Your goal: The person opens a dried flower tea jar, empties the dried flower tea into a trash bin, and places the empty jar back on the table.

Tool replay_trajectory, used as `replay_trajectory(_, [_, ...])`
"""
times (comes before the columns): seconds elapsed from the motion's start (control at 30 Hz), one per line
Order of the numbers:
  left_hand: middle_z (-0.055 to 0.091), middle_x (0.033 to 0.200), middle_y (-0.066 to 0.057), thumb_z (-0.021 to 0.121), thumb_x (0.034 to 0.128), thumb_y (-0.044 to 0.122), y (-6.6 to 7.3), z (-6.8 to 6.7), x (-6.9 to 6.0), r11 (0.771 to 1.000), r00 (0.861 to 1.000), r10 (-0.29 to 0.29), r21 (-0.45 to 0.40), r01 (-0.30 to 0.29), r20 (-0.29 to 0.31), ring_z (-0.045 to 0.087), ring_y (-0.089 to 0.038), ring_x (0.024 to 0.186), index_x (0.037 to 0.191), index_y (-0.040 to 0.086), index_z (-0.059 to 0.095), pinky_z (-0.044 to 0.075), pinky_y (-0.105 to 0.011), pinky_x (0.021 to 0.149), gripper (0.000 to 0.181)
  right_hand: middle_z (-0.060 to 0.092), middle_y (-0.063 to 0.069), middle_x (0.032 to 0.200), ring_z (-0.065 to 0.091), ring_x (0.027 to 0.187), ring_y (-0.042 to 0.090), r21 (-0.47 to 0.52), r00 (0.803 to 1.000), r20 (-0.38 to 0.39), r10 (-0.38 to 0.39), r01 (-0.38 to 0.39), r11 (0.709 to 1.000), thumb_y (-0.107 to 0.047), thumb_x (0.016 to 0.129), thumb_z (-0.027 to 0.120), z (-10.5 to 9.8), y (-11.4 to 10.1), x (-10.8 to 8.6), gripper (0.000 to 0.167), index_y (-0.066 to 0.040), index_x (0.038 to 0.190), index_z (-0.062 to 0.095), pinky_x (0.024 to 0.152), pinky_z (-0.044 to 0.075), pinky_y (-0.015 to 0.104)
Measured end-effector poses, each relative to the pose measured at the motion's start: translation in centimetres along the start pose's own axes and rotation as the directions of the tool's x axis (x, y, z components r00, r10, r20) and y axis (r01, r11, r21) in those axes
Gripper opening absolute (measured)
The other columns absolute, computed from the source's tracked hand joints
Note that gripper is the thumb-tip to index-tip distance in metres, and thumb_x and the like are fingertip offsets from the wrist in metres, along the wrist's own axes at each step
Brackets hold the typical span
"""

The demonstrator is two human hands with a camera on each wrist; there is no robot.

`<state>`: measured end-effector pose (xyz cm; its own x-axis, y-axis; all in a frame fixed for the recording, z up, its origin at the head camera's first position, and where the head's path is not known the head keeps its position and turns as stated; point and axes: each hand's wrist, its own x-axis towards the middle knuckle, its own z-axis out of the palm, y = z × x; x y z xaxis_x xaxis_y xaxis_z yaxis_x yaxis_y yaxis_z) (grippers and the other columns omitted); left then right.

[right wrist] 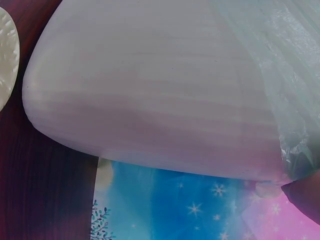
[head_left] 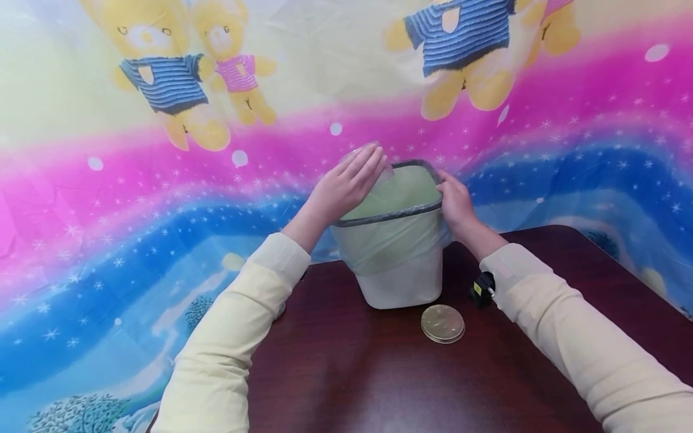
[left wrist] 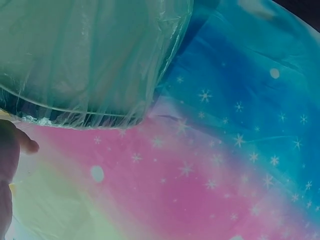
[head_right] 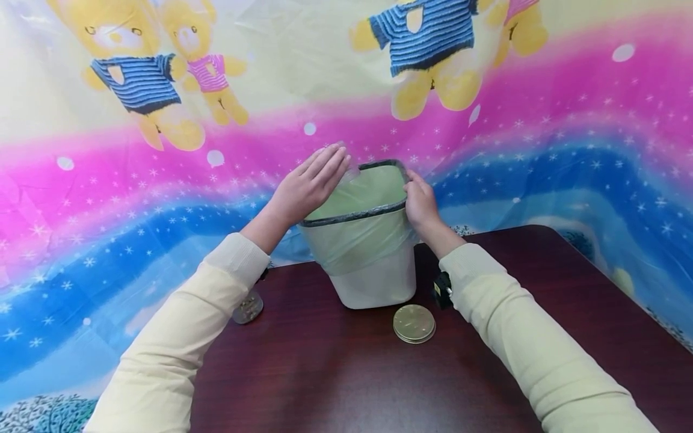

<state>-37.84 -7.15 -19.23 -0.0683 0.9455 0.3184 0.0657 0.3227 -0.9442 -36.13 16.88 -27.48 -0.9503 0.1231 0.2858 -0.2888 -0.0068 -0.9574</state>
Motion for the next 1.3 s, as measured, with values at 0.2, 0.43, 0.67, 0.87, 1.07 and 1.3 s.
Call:
replay_trajectory(0.2, [0.045, 0.143, -0.018, 0.047, 0.0988, -0.003, -0.3, -0.1, -0.4, 0.997, 0.997, -0.066, -0.034, 0.067, 0.034, 0.039, -0.03, 0.134, 0.142, -0.001, 0.046, 0.021, -0.038, 0.114, 0.043, 0.015, 0.005, 0.16, 0.018, 0.142, 0.021, -0.008, 1.0, 0.001, 0.0, 0.0, 1.0, -0.01, 0.099, 0.026, 0.0, 0.0, 0.0, 0.055, -0.006, 0.154, 0.023, 0.111, 0.023, 0.036])
replay_trajectory(0.43, [0.05, 0.137, -0.023, 0.053, 0.0966, -0.001, -0.6, -0.1, -1.1, 0.96, 0.976, -0.219, -0.173, 0.219, 0.022, 0.044, -0.033, 0.129, 0.137, -0.008, 0.047, 0.025, -0.036, 0.112, 0.042, 0.015, 0.005, 0.16, 0.022, 0.14, 0.024, -0.012, 1.0, -0.006, -0.003, 0.003, 1.0, -0.011, 0.1, 0.025, 0.2, -0.1, -0.1, 0.054, -0.006, 0.154, 0.023, 0.11, 0.024, 0.035])
replay_trajectory(0.67, [0.048, 0.134, -0.027, 0.057, 0.0941, 0.0, -1.0, -0.4, -1.9, 0.834, 0.915, -0.396, -0.386, 0.395, 0.08, 0.044, -0.038, 0.127, 0.136, -0.012, 0.044, 0.025, -0.033, 0.112, 0.045, 0.015, 0.005, 0.161, 0.021, 0.14, 0.024, -0.011, 1.0, -0.01, -0.004, 0.004, 1.0, -0.011, 0.1, 0.026, 0.2, -0.1, -0.1, 0.054, -0.007, 0.154, 0.024, 0.109, 0.024, 0.035])
replay_trajectory(0.87, [0.045, 0.134, -0.027, 0.069, 0.0822, 0.001, -0.7, -0.9, -2.7, 0.543, 0.782, -0.568, -0.598, 0.59, 0.256, 0.04, -0.038, 0.129, 0.137, -0.012, 0.04, 0.03, -0.035, 0.111, 0.063, 0.014, 0.005, 0.161, 0.024, 0.136, 0.025, -0.006, 1.0, -0.012, 0.002, -0.002, 1.0, -0.009, 0.099, 0.027, 0.1, 0.1, 0.0, 0.055, -0.007, 0.153, 0.025, 0.104, 0.025, 0.035])
replay_trajectory(1.07, [0.042, 0.139, -0.018, 0.084, 0.0721, 0.015, -0.5, -1.9, -3.4, 0.21, 0.582, -0.618, -0.603, 0.77, 0.528, 0.037, -0.032, 0.13, 0.142, -0.003, 0.038, 0.043, -0.041, 0.102, 0.086, 0.013, 0.005, 0.161, 0.019, 0.14, 0.023, -0.006, 1.0, -0.004, -0.003, 0.003, 1.0, -0.011, 0.099, 0.025, 0.1, 0.1, 0.0, 0.055, -0.006, 0.154, 0.023, 0.105, 0.024, 0.035])
replay_trajectory(1.3, [0.046, 0.135, -0.015, 0.088, 0.0706, 0.025, -1.1, -2.6, -4.6, -0.079, 0.436, -0.613, -0.6, 0.796, 0.659, 0.044, -0.029, 0.122, 0.14, 0.004, 0.045, 0.045, -0.045, 0.097, 0.084, 0.015, 0.004, 0.16, 0.019, 0.141, 0.022, -0.008, 1.0, -0.006, -0.011, 0.011, 1.0, -0.011, 0.099, 0.025, 0.0, 0.0, -0.1, 0.054, -0.006, 0.154, 0.024, 0.107, 0.024, 0.035])
